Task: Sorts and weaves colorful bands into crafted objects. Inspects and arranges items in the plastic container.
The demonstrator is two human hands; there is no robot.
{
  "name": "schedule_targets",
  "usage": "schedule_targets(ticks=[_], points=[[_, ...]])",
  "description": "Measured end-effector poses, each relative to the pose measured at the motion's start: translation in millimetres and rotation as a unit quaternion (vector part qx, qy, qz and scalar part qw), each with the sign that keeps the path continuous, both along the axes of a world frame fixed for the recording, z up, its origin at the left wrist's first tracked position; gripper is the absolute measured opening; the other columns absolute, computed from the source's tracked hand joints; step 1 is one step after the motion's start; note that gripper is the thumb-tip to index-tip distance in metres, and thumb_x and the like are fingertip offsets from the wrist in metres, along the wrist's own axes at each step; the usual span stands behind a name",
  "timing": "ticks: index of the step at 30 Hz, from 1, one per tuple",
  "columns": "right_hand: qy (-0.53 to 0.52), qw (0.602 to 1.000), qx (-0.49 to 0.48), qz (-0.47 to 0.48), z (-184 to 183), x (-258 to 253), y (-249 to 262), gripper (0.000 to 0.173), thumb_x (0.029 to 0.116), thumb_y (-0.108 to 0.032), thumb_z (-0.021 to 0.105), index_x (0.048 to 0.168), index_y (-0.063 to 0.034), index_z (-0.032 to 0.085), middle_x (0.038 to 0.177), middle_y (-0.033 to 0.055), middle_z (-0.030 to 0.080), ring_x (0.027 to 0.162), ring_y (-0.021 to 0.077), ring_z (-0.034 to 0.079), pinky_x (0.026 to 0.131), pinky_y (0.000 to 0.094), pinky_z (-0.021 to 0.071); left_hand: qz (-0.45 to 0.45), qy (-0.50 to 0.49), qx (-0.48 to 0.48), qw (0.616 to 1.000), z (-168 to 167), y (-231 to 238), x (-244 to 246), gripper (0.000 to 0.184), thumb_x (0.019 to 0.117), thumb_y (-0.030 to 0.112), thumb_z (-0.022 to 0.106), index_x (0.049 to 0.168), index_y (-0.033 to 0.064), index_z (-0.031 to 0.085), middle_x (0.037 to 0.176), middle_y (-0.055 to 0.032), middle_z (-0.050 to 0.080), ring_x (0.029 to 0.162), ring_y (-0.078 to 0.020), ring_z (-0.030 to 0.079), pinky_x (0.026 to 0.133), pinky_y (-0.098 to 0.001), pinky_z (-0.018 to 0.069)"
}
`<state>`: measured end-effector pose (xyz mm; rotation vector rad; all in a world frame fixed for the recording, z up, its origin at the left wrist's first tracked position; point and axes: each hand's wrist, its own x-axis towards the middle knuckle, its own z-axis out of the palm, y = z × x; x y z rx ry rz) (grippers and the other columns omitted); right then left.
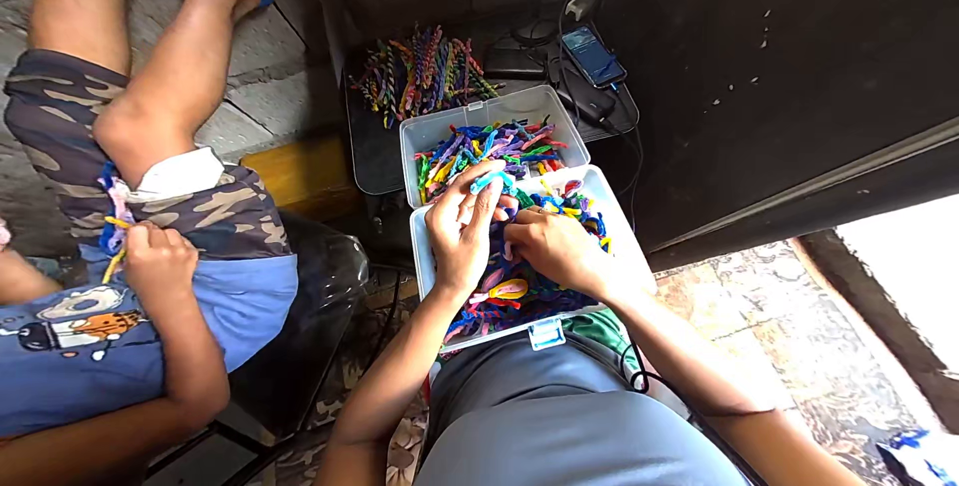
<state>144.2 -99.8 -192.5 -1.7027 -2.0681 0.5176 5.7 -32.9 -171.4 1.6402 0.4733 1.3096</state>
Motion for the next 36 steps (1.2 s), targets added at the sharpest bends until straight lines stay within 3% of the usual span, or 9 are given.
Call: schedule_targets(ticks=[3, 5, 7, 9, 11, 16, 23, 33, 36], points=[[0.075, 0.997, 0.007, -0.017, 4, 12, -5, 0.006, 0.0891, -0.001, 0.070, 0.092, -0.0008, 0.075, 0.094, 0.0170, 0.067, 0.095, 0.0350, 0.066, 0.077, 0.0513, 0.0547, -0.003, -0.020, 0.003, 1.000, 1, -2, 0, 0.020, 0.1045, 0.003, 0.053, 0.119, -0.0023, 0.065, 0.108, -0.0024, 0.072, 0.080, -0.0036, 0.070, 0.069, -0.0187, 0.0589], [0.136, 0.986, 0.067, -0.064, 11, 20, -10, 0.008, 0.0885, 0.000, 0.068, 0.093, 0.0006, 0.075, 0.089, 0.0147, 0.067, 0.080, 0.0278, 0.067, 0.069, 0.0452, 0.0558, -0.003, -0.029, -0.005, 1.000, 1, -2, 0, 0.019, 0.1046, 0.003, 0.052, 0.118, -0.0019, 0.065, 0.108, -0.0015, 0.073, 0.080, -0.0039, 0.071, 0.069, -0.0192, 0.0597], [0.184, 0.965, 0.131, -0.130, 22, 26, -15, 0.013, 0.0931, -0.005, 0.066, 0.099, 0.0004, 0.075, 0.090, 0.0109, 0.070, 0.073, 0.0164, 0.066, 0.064, 0.0329, 0.0551, 0.000, -0.026, -0.015, 1.000, 1, -1, 0, 0.018, 0.1041, 0.003, 0.054, 0.117, -0.0015, 0.066, 0.108, -0.0007, 0.072, 0.081, -0.0036, 0.070, 0.070, -0.0192, 0.0597], [0.245, 0.938, 0.166, -0.177, 37, 29, -20, 0.016, 0.0992, -0.009, 0.061, 0.106, -0.0004, 0.073, 0.094, 0.0055, 0.069, 0.075, 0.0033, 0.064, 0.067, 0.0178, 0.0540, 0.007, -0.019, -0.015, 1.000, 0, -1, -1, 0.018, 0.1029, 0.002, 0.056, 0.117, -0.0017, 0.066, 0.106, -0.0006, 0.073, 0.081, -0.0033, 0.070, 0.071, -0.0189, 0.0592], [0.292, 0.920, 0.188, -0.181, 49, 26, -23, 0.018, 0.1016, -0.009, 0.057, 0.107, -0.0007, 0.072, 0.094, 0.0009, 0.066, 0.074, -0.0044, 0.060, 0.066, 0.0099, 0.0502, 0.005, -0.013, -0.009, 1.000, 0, -1, 0, 0.018, 0.1012, 0.001, 0.058, 0.116, -0.0021, 0.067, 0.106, -0.0004, 0.072, 0.082, -0.0030, 0.069, 0.072, -0.0190, 0.0592], [0.212, 0.944, 0.214, -0.137, 55, 13, -18, 0.017, 0.0985, -0.009, 0.060, 0.098, -0.0001, 0.074, 0.085, 0.0036, 0.066, 0.071, 0.0001, 0.059, 0.065, 0.0127, 0.0485, 0.002, 0.005, -0.003, 1.000, -2, -2, 1, 0.018, 0.0946, -0.002, 0.066, 0.112, -0.0045, 0.070, 0.109, -0.0033, 0.072, 0.088, -0.0033, 0.070, 0.077, -0.0204, 0.0598], [0.245, 0.935, 0.212, -0.142, 53, 8, -9, 0.013, 0.0993, -0.013, 0.063, 0.096, -0.0022, 0.071, 0.081, 0.0004, 0.066, 0.067, -0.0045, 0.058, 0.063, 0.0092, 0.0477, -0.011, 0.008, 0.008, 1.000, -3, -3, 1, 0.018, 0.0942, -0.003, 0.065, 0.112, -0.0066, 0.069, 0.112, -0.0049, 0.071, 0.095, -0.0045, 0.070, 0.084, -0.0218, 0.0595], [0.196, 0.946, 0.214, -0.147, 56, 4, -7, 0.017, 0.1000, -0.010, 0.061, 0.096, -0.0001, 0.075, 0.079, 0.0032, 0.063, 0.064, -0.0003, 0.055, 0.059, 0.0115, 0.0447, -0.020, 0.012, -0.037, 0.999, -2, -2, -1, 0.018, 0.0941, -0.004, 0.065, 0.111, -0.0039, 0.070, 0.111, -0.0022, 0.073, 0.084, -0.0019, 0.070, 0.075, -0.0184, 0.0594], [0.187, 0.949, 0.217, -0.135, 56, 4, -6, 0.022, 0.1013, -0.011, 0.058, 0.097, 0.0009, 0.075, 0.079, 0.0029, 0.061, 0.065, 0.0003, 0.054, 0.059, 0.0118, 0.0435, -0.010, 0.021, -0.035, 0.999, -1, -1, -1, 0.017, 0.0958, -0.004, 0.063, 0.111, -0.0037, 0.070, 0.105, -0.0006, 0.073, 0.081, 0.0000, 0.068, 0.072, -0.0167, 0.0581]])
